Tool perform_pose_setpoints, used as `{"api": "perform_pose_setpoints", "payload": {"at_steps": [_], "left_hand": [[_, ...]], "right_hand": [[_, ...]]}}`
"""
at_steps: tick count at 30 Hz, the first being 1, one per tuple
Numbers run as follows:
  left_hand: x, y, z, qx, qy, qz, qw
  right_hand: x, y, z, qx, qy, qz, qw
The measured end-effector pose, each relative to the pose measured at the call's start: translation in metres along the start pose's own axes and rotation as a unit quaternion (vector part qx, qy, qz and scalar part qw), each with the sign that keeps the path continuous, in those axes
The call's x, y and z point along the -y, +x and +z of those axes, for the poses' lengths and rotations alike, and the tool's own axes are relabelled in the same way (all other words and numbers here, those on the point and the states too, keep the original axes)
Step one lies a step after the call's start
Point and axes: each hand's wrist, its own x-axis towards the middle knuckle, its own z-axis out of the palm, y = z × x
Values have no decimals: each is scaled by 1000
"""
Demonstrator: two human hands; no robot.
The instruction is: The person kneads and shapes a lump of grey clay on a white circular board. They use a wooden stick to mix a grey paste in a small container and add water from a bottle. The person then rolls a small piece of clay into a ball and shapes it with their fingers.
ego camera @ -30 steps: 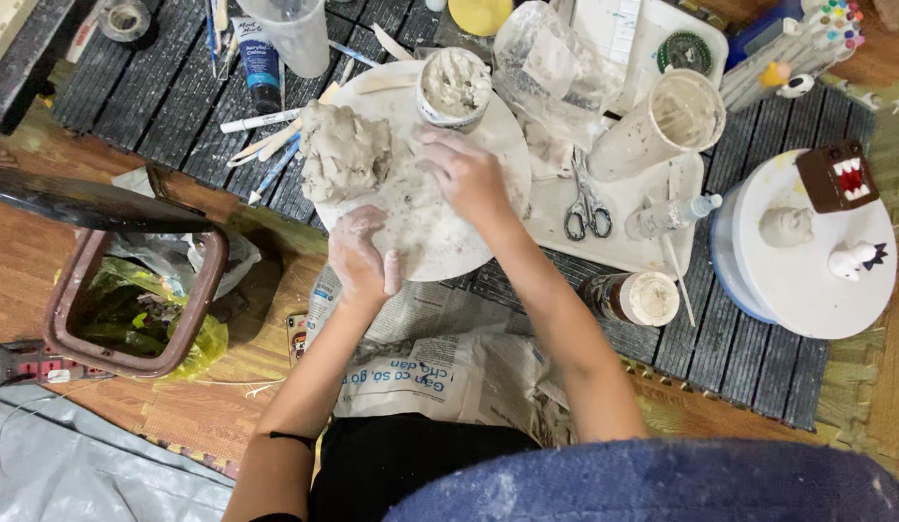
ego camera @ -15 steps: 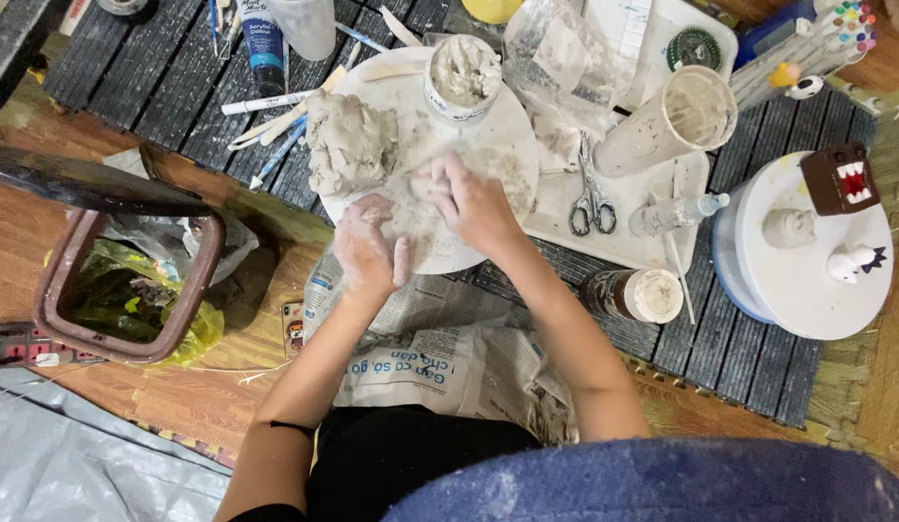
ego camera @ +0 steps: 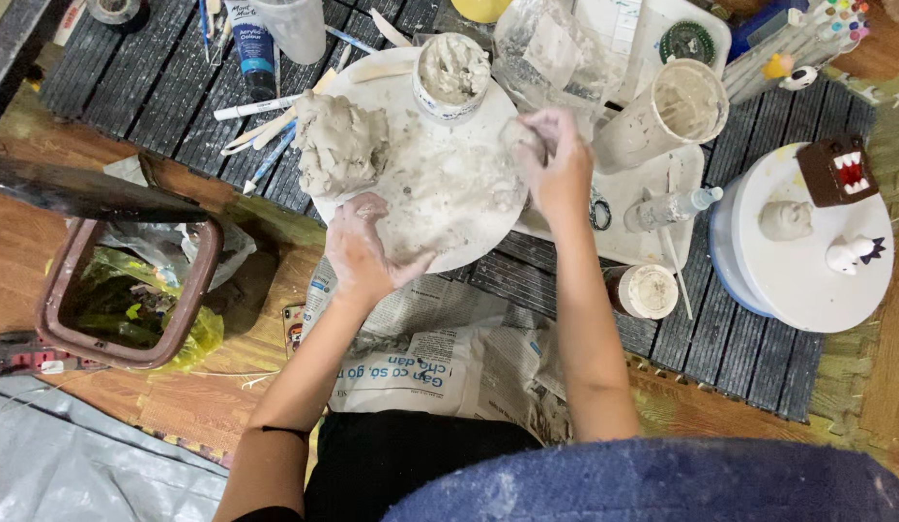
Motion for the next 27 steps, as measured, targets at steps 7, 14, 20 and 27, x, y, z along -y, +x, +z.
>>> {"api": "perform_pose_setpoints", "payload": {"at_steps": [7,14,20,27], "left_hand": [[1,20,-24,44,-12,61,997],[-9,11,-11,1,32,69,997],[-20,-13,19,-38,22,17,999],[-26,-20,29,-39,34,-12,999]], "right_hand": [[-21,-18,9,-66,-200,-150,966],[2,-84,32,-20,-179,-62,982],[30,-114,50,-22,-87,-90,992],[50,-108,56,71,-56,-92,992]]}}
